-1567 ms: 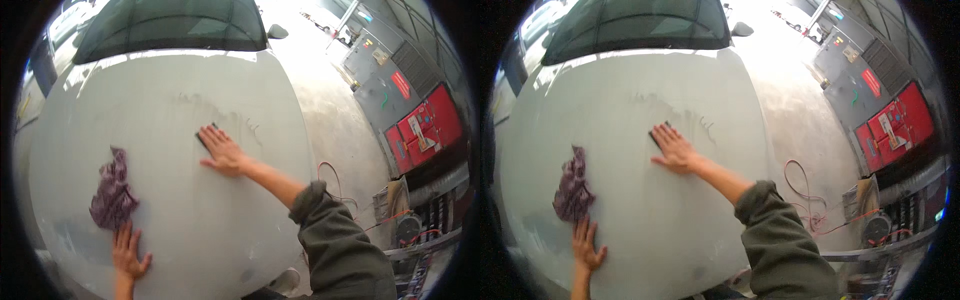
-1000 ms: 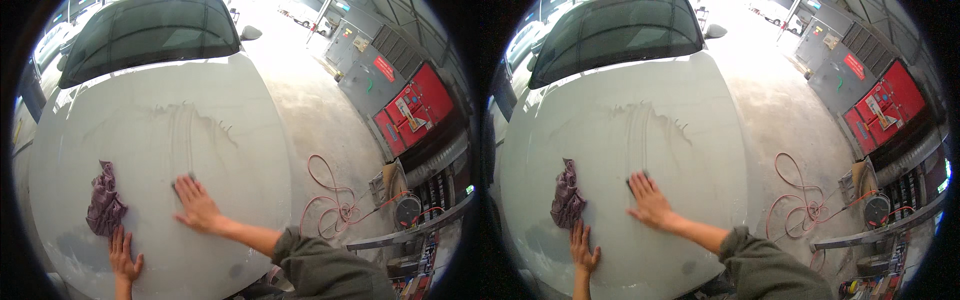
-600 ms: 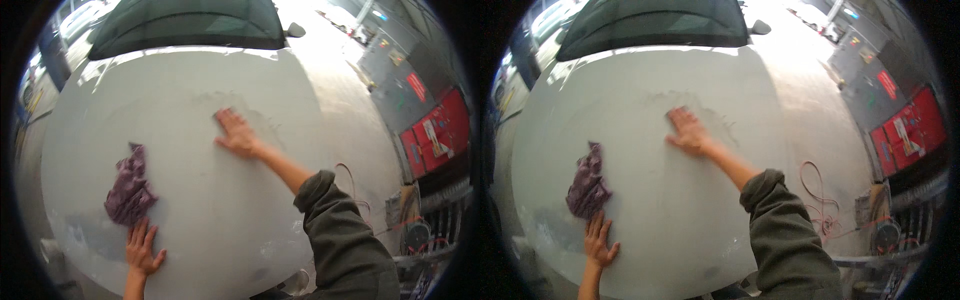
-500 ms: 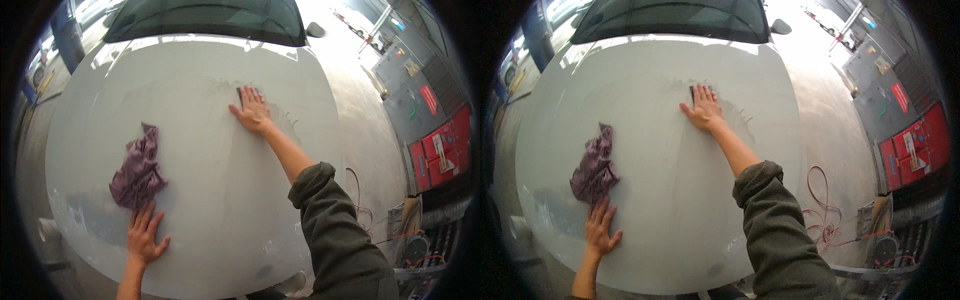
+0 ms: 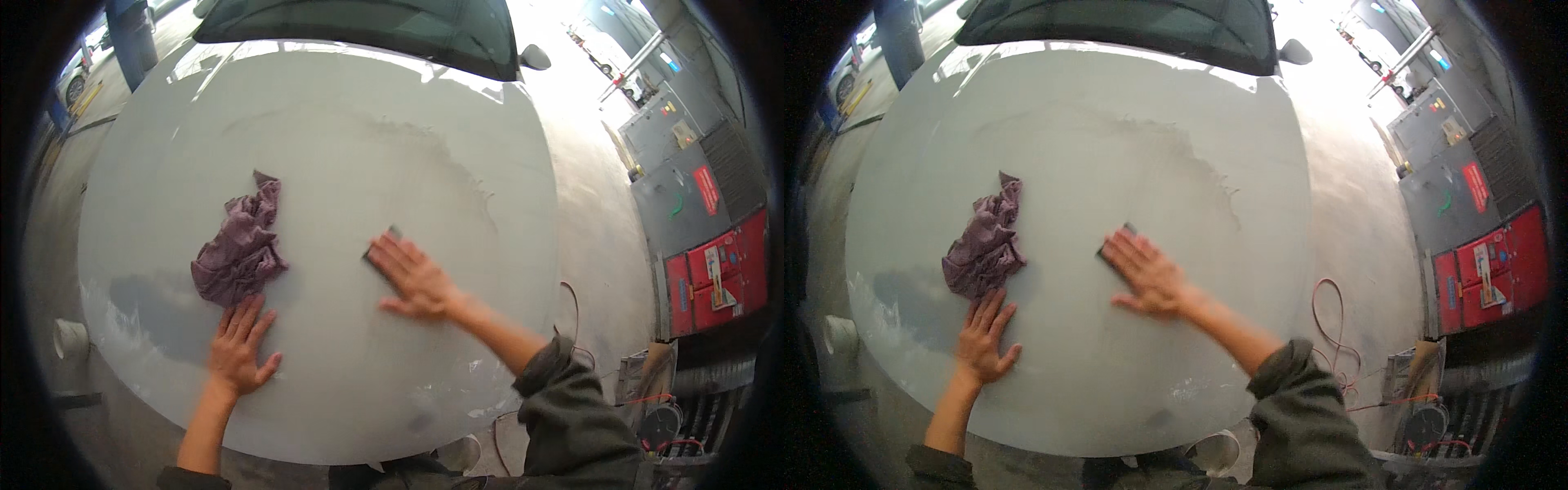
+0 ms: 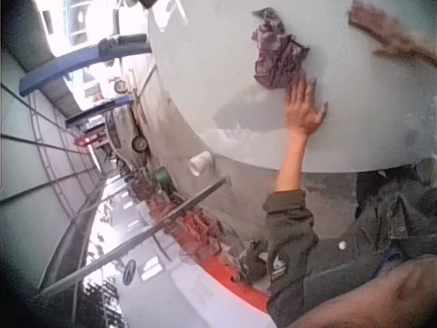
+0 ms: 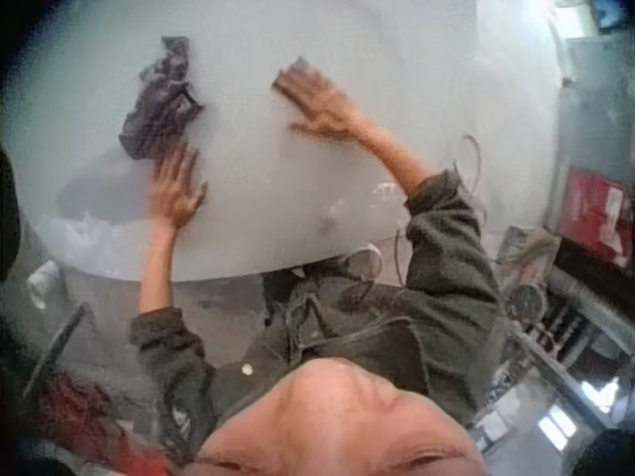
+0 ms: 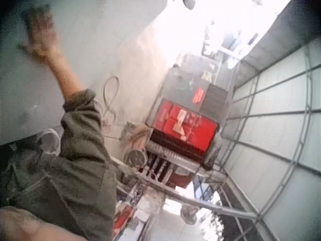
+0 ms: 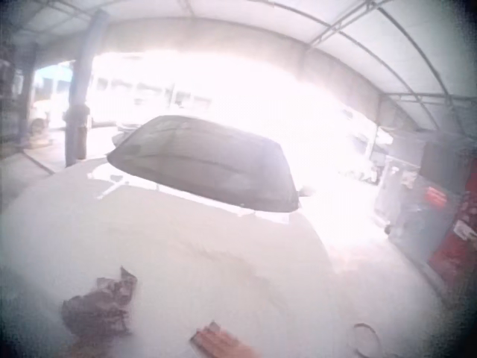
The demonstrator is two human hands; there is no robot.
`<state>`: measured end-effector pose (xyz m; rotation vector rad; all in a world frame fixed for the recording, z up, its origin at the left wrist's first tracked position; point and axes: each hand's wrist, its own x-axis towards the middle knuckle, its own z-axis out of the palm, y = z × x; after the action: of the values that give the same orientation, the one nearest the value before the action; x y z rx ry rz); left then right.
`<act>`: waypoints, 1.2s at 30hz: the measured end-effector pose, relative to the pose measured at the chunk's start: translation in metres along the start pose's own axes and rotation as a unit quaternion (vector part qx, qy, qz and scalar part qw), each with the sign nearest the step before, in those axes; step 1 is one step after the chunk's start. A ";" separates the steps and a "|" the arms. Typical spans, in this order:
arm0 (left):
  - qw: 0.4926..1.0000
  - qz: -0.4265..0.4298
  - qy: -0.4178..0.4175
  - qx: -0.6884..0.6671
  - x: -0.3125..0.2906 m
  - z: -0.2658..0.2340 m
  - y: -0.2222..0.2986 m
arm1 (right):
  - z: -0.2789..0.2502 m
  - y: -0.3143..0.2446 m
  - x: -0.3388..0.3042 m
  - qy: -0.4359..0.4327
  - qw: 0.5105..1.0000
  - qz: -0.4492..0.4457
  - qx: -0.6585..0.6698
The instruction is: The person repeatedly wipes the hood of a white car with a purple cloth and a black sponge, occasionally dipping the sponge into a bucket of water. The hood surface becomes progressively wetter as the person continues the cleaning motion across the entire hood area.
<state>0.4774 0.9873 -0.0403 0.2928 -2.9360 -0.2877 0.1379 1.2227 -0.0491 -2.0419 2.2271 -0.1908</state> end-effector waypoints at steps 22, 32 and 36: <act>1.000 -0.004 -0.017 -0.008 -0.003 -0.002 0.000 | -0.007 0.010 0.080 0.022 1.000 0.008 0.000; 1.000 0.009 -0.002 -0.028 0.015 -0.003 0.003 | -0.034 0.072 0.210 0.097 0.968 0.231 -0.032; 1.000 -0.001 0.006 -0.019 -0.002 -0.006 -0.003 | -0.003 -0.052 0.126 0.079 0.996 0.040 0.009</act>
<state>0.4811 0.9835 -0.0350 0.2901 -2.9147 -0.3404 0.1775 1.0924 -0.0375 -1.9874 2.3849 -0.3769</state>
